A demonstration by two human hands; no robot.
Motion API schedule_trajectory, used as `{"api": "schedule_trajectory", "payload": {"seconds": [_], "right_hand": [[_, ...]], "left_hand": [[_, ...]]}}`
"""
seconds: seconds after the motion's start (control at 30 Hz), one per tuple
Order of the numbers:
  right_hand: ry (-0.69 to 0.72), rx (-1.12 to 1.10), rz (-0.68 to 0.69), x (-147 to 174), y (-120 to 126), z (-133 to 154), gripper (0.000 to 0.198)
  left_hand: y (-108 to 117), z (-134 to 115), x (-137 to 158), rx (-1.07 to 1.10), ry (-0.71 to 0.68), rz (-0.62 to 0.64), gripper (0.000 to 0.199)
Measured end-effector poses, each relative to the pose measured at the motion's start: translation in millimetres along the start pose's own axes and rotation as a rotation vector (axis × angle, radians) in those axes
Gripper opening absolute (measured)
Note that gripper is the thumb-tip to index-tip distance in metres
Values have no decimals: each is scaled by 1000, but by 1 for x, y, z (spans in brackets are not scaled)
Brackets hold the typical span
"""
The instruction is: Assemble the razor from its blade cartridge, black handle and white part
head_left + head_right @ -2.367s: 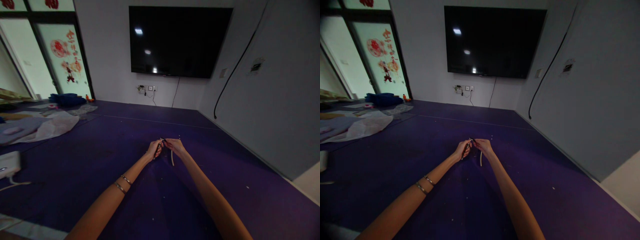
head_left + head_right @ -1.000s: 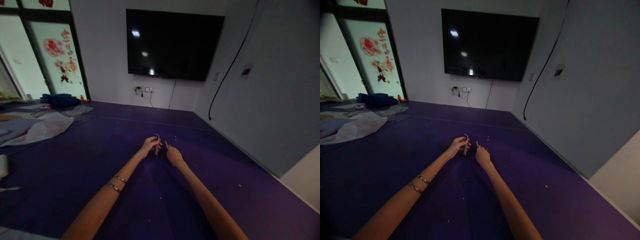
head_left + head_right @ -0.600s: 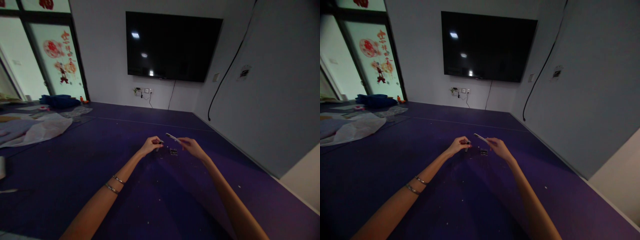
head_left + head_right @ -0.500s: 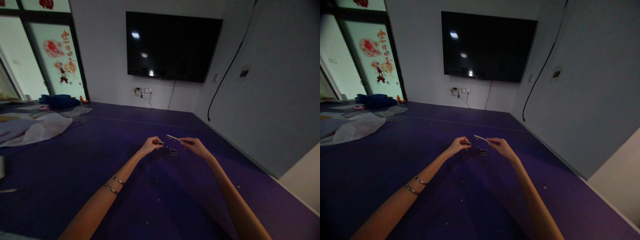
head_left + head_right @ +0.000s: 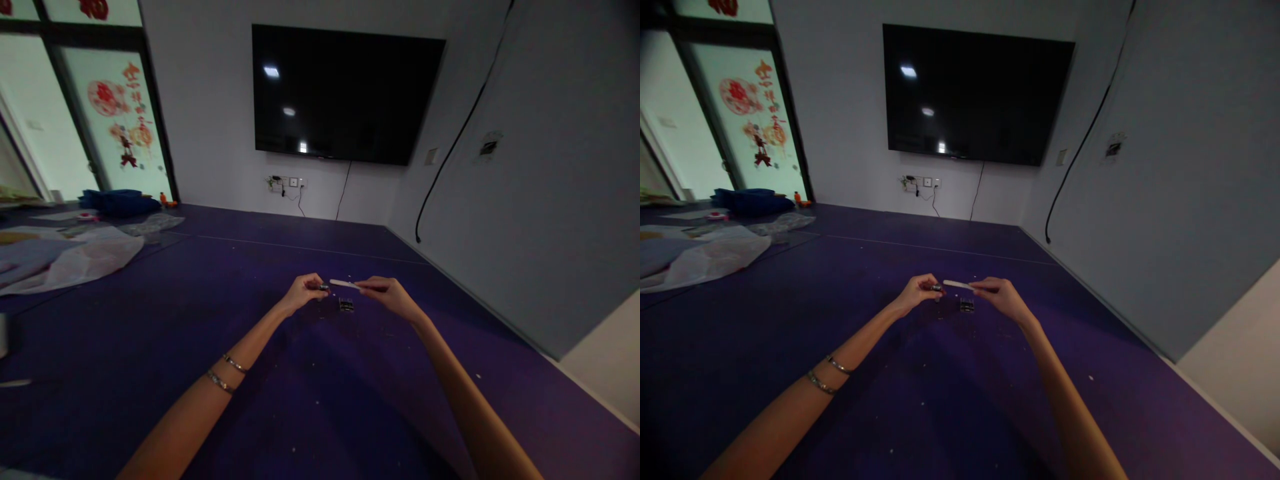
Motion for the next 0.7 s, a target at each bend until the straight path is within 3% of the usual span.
{"api": "schedule_trajectory", "payload": {"seconds": [0.13,0.3,0.47,0.7], "right_hand": [[27,-56,59,0,-1,0,27],[-13,-49,-1,0,1,-2,27],[15,-83,62,0,0,0,26],[-9,-72,33,0,0,-1,27]], "left_hand": [[1,2,0,-7,9,-24,23],[0,4,0,-17,0,7,21],[-2,5,1,6,10,3,24],[-5,4,0,3,15,0,24]]}}
Point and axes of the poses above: each hand's wrist, its own x-axis away from the middle knuckle, its own y-axis out of the back of the hand, z = x × y, the point moved 3 cm from there along -x, towards the middle knuckle, and after that the axes turned 2 degrees about -y, right-handed, at the moved point
